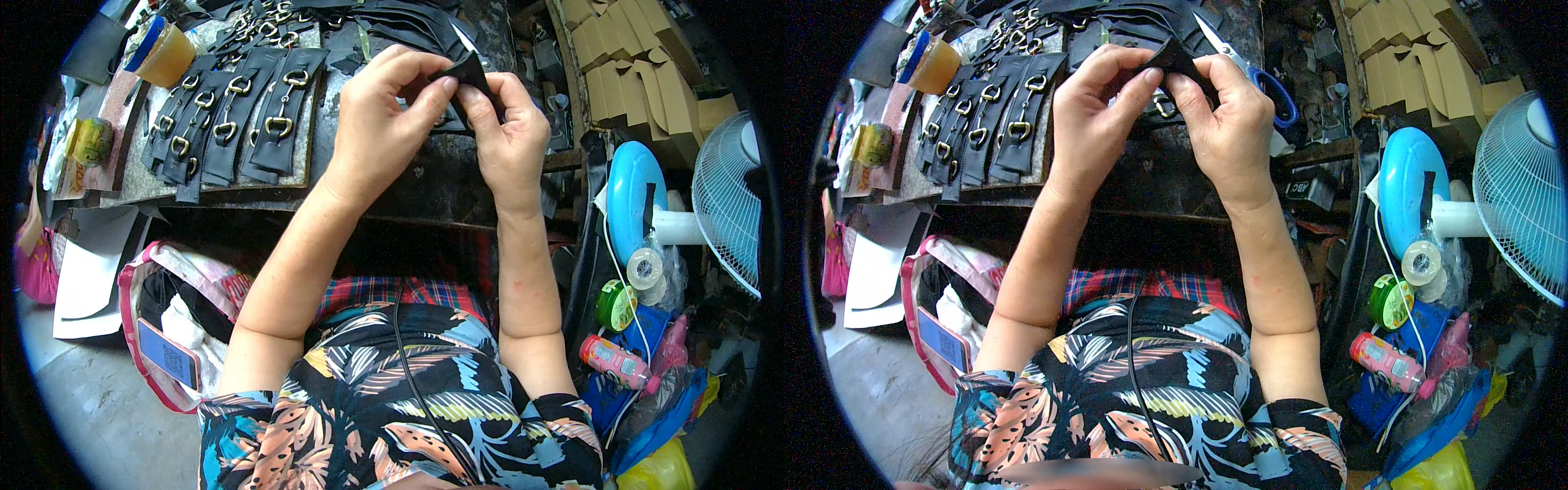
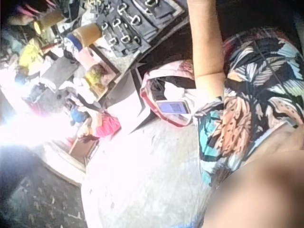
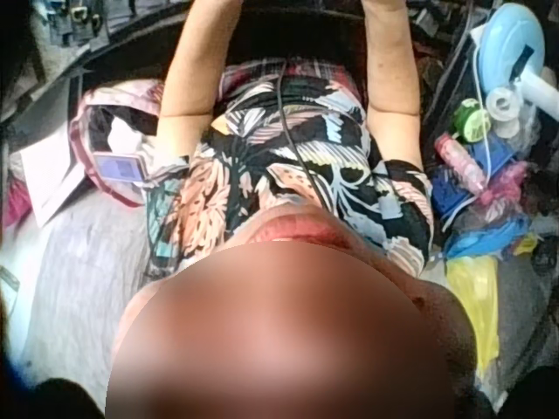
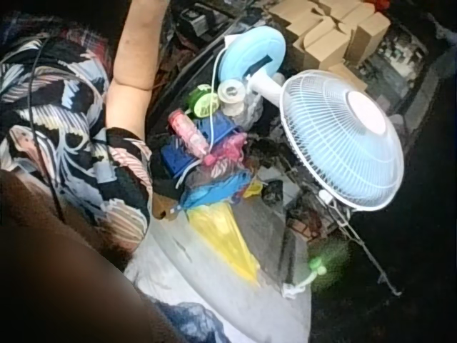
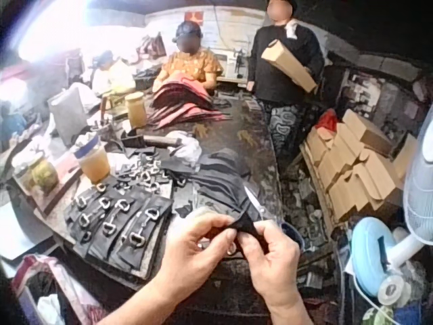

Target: The person assembles small leather keychains by cutting short strips from a leather roll, threading brass D-rings and small chains through the leather, and arranging the finished pieces on a workbench. The person uses scissors to trim the leather and handles the metal hardware with both hands.

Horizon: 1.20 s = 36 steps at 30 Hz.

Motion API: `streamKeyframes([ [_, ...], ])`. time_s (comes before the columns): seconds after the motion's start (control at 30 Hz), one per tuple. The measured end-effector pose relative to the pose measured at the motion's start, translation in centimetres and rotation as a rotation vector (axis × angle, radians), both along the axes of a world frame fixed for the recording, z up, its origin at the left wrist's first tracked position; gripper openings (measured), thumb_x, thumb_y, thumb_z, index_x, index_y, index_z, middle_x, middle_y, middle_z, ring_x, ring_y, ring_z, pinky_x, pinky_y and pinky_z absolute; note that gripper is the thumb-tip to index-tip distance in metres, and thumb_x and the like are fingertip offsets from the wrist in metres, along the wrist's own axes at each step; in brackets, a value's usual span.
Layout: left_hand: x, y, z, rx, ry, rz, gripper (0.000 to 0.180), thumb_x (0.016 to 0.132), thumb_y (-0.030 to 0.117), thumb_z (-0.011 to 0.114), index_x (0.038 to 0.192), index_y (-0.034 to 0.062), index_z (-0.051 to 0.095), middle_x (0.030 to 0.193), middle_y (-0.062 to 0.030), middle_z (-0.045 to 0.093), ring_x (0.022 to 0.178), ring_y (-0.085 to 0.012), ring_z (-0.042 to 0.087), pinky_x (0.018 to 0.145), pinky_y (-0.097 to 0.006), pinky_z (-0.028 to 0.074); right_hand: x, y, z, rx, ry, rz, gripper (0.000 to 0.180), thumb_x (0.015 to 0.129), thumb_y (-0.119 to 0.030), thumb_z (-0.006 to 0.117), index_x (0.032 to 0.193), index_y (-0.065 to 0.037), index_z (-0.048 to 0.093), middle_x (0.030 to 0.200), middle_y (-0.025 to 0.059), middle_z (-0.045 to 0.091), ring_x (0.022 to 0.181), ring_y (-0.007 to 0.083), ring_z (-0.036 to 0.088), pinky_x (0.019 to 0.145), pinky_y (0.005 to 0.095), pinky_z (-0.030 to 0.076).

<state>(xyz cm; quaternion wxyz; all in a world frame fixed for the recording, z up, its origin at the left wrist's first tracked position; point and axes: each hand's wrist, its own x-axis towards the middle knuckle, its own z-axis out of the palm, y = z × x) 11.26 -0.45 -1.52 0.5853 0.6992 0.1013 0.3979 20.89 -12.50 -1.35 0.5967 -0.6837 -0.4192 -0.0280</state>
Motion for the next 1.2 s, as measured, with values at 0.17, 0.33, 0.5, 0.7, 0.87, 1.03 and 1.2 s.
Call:
streamKeyframes([
  [0.17,-1.7,1.4,1.7,-0.378,0.159,-0.319,0.021,0.094,0.01,0.072,0.107,-0.0068,0.072,0.085,-0.008,0.073,0.071,-0.0113,0.07,0.063,-0.022,0.056,-0.1,-0.6,0.3,0.009,0.05,0.052,0.018,0.09,-0.011,0.081,0.098,-0.001,0.068,0.083,0.0085,0.072,0.073,0.0158,0.068,0.069,0.0298,0.054],
  [0.33,-4.3,2.1,2.6,-0.571,0.27,-0.43,0.019,0.096,0.009,0.07,0.107,-0.0053,0.067,0.087,-0.0122,0.074,0.075,-0.0194,0.076,0.068,-0.028,0.064,-0.9,-1.5,0.7,-0.034,-0.226,0.077,0.025,0.083,-0.01,0.085,0.101,-0.004,0.069,0.092,0.0078,0.074,0.082,0.0213,0.071,0.075,0.0326,0.056],
  [0.5,-4.9,1.8,1.7,-0.758,0.25,-0.517,0.013,0.099,0.009,0.066,0.105,-0.0024,0.066,0.086,-0.0119,0.074,0.075,-0.0197,0.076,0.07,-0.031,0.066,-1.1,-1.7,0.7,-0.035,-0.216,0.166,0.017,0.083,-0.007,0.083,0.096,-0.003,0.073,0.094,0.009,0.074,0.087,0.0211,0.072,0.083,0.0317,0.055],
  [0.7,-5.1,1.2,1.0,-0.703,0.22,-0.528,0.015,0.099,0.01,0.064,0.106,-0.0024,0.065,0.089,-0.0097,0.072,0.075,-0.0175,0.075,0.069,-0.029,0.064,-1.1,-1.9,0.6,-0.009,0.205,0.358,0.014,0.084,-0.006,0.083,0.094,-0.002,0.073,0.099,0.0068,0.072,0.097,0.0157,0.068,0.089,0.0289,0.053],
  [0.87,-5.2,1.1,0.7,-0.657,0.202,-0.546,0.015,0.099,0.009,0.062,0.107,-0.0027,0.065,0.091,-0.009,0.072,0.076,-0.0164,0.074,0.07,-0.028,0.063,-0.9,-2.0,0.4,-0.013,0.286,0.417,0.013,0.085,-0.006,0.082,0.094,-0.002,0.073,0.099,0.0059,0.071,0.096,0.0152,0.067,0.09,0.0292,0.053],
  [1.03,-5.3,1.0,0.3,-0.658,0.153,-0.567,0.016,0.097,0.008,0.062,0.108,-0.0031,0.065,0.093,-0.0087,0.072,0.076,-0.0156,0.073,0.071,-0.028,0.062,-0.9,-1.8,0.3,-0.011,0.421,0.463,0.018,0.085,-0.009,0.085,0.096,-0.004,0.072,0.099,0.0036,0.069,0.096,0.0125,0.066,0.09,0.0283,0.053],
  [1.2,-5.5,0.8,0.5,-0.575,0.178,-0.526,0.019,0.098,0.01,0.064,0.111,-0.0038,0.065,0.093,-0.0083,0.072,0.078,-0.0156,0.073,0.073,-0.028,0.061,-1.3,-1.8,0.6,-0.015,0.538,0.431,0.018,0.087,-0.01,0.082,0.099,-0.003,0.071,0.094,0.0006,0.069,0.09,0.0094,0.064,0.084,0.026,0.053],
])
